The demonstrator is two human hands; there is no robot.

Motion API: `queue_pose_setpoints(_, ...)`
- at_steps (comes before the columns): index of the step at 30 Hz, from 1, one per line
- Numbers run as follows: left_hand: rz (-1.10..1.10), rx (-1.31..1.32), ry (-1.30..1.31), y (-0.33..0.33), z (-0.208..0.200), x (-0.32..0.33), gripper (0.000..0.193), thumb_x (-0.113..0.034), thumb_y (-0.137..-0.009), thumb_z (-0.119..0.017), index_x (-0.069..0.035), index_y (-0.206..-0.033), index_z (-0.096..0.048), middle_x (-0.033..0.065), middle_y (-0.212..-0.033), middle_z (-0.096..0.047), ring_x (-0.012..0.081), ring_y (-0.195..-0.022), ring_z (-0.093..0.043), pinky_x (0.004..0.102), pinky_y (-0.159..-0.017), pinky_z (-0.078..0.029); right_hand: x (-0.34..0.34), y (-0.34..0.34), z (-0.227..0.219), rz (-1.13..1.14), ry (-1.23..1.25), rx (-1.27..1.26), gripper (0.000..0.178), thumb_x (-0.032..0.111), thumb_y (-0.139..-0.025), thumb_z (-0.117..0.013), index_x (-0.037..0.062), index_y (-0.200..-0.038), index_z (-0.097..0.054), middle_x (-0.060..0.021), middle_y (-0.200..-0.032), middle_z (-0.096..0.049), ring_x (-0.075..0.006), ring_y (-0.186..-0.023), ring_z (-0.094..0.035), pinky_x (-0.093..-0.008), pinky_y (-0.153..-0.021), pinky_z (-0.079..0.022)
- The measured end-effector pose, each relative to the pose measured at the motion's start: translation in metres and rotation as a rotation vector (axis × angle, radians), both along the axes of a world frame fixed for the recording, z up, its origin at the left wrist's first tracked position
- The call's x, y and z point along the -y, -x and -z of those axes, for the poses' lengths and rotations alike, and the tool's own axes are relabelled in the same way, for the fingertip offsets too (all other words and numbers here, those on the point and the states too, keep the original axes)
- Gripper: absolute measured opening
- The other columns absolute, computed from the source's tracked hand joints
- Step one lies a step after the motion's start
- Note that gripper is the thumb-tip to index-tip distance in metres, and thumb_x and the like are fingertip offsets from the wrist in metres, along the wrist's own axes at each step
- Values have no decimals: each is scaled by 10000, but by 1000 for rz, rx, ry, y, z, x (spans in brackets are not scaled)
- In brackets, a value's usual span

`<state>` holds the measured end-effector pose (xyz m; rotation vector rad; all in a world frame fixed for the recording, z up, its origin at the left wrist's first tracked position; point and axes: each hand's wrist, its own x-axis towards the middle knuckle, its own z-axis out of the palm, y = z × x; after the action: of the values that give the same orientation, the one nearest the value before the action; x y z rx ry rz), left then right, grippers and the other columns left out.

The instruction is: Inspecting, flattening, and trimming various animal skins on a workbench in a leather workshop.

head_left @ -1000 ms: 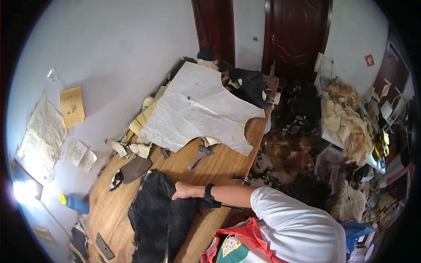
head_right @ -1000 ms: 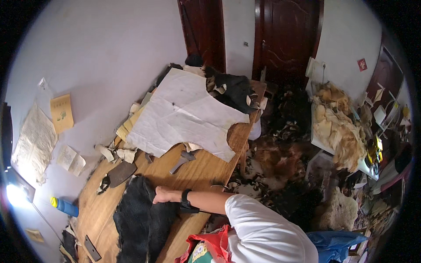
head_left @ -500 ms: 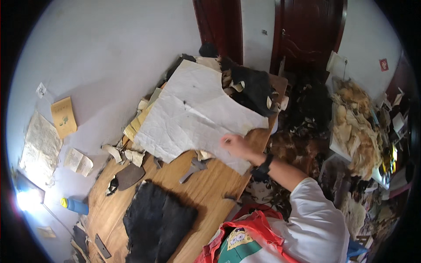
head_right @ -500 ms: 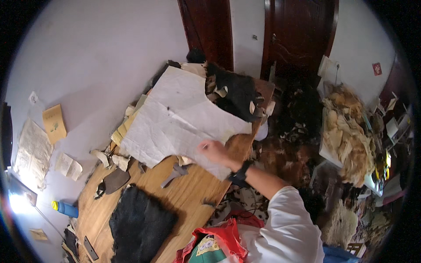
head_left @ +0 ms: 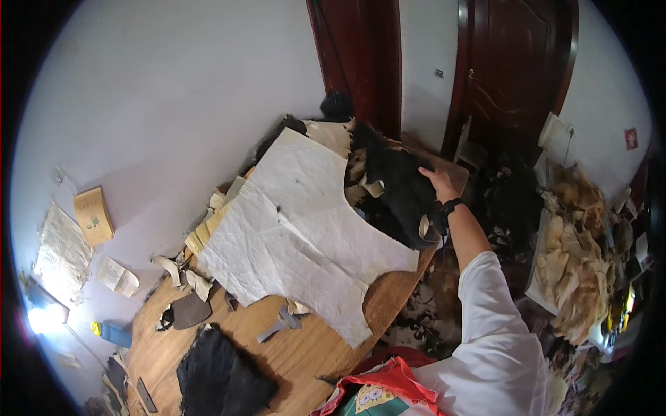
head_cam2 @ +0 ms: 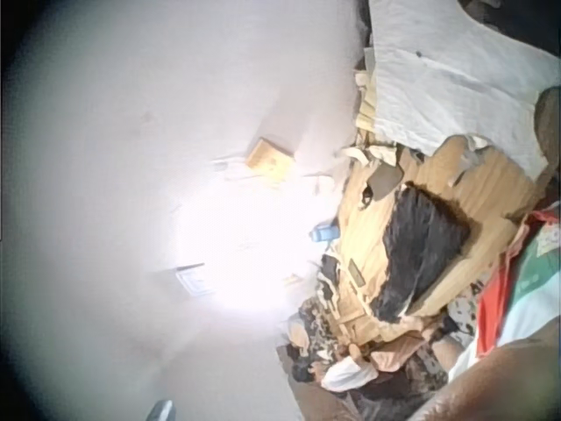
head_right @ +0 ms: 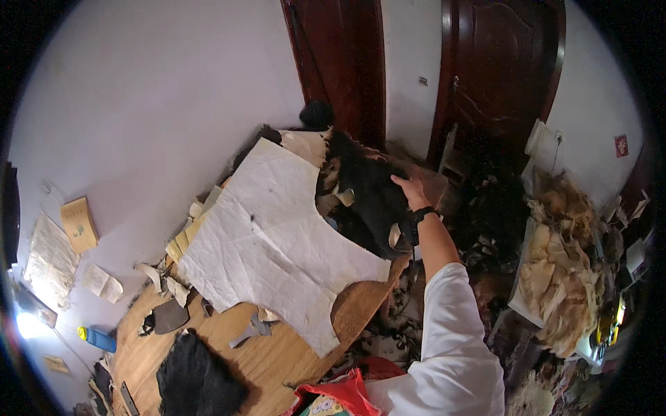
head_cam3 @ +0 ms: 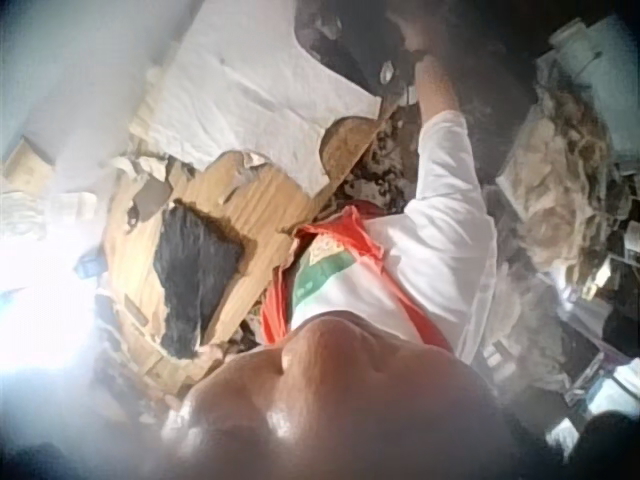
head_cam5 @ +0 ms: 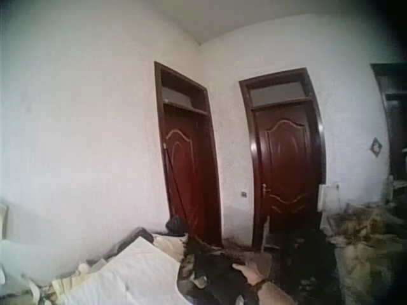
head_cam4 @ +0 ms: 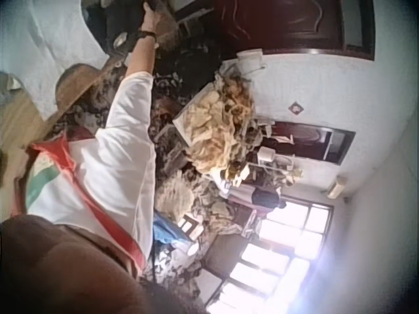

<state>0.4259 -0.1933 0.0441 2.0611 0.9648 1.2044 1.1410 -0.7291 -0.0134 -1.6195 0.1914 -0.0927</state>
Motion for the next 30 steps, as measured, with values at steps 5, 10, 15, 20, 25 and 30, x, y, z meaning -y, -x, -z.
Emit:
queue_pose_setpoints(5, -15, 54, 82, -50, -20, 39, 278, -235, -982, -545, -5, -1078, -667, 148, -1087, -634, 218, -938, -604, 363, -977, -464, 41, -41, 2, 57, -19, -91, 516, 197, -735, -781, -53, -1168, -656, -162, -1130, -679, -326, -1063, -632, -356, -942, -473)
queue_pose_setpoints(10, -136, 62, 131, -57, -51, 94, 297, -255, -988, -543, 1, -1053, -679, 139, -1066, -644, 209, -916, -605, 358, -983, -458, -82, 15, -103, -239, -348, 107, 457, 74, -699, -669, -63, -1136, -660, -159, -1100, -687, -268, -1027, -637, -335, -923, -479)
queue_pose_setpoints(15, 410, 220, 906, -175, 3, 125, 412, -256, -992, -528, -47, -1346, -496, 191, -1345, -535, 296, -1151, -590, 416, -937, -484, -147, 182, -123, -797, 448, 809, 462, 99, -740, -715, 47, -1195, -653, -120, -1043, -655, -289, -1011, -637, -371, -906, -503)
queue_pose_setpoints(20, 637, 235, 1336, -231, 63, 138, 538, -352, -1005, -519, -57, -1431, -374, 129, -1370, -529, 272, -1187, -571, 402, -945, -456, -141, 298, -51, -1268, 602, 890, 708, 198, -803, -697, 64, -1441, -421, -186, -1285, -498, -359, -1178, -512, -427, -1001, -429)
queue_pose_setpoints(25, 553, 26, 1105, -260, 55, 147, 577, -223, -959, -608, -50, -1448, -356, 115, -1413, -475, 240, -1178, -554, 376, -935, -460, -106, 306, -46, -823, 797, 836, 673, 190, -796, -739, 51, -1392, -460, -181, -1351, -475, -357, -1255, -469, -455, -1042, -399)
queue_pose_setpoints(30, 707, -54, 693, -297, 69, 141, 708, -95, -871, -696, -40, -1469, -321, 132, -1417, -464, 185, -1141, -554, 321, -912, -470, -72, 253, -30, -302, 760, 572, 748, 153, -811, -736, 33, -1441, -350, -245, -1391, -419, -417, -1285, -420, -488, -1046, -380)
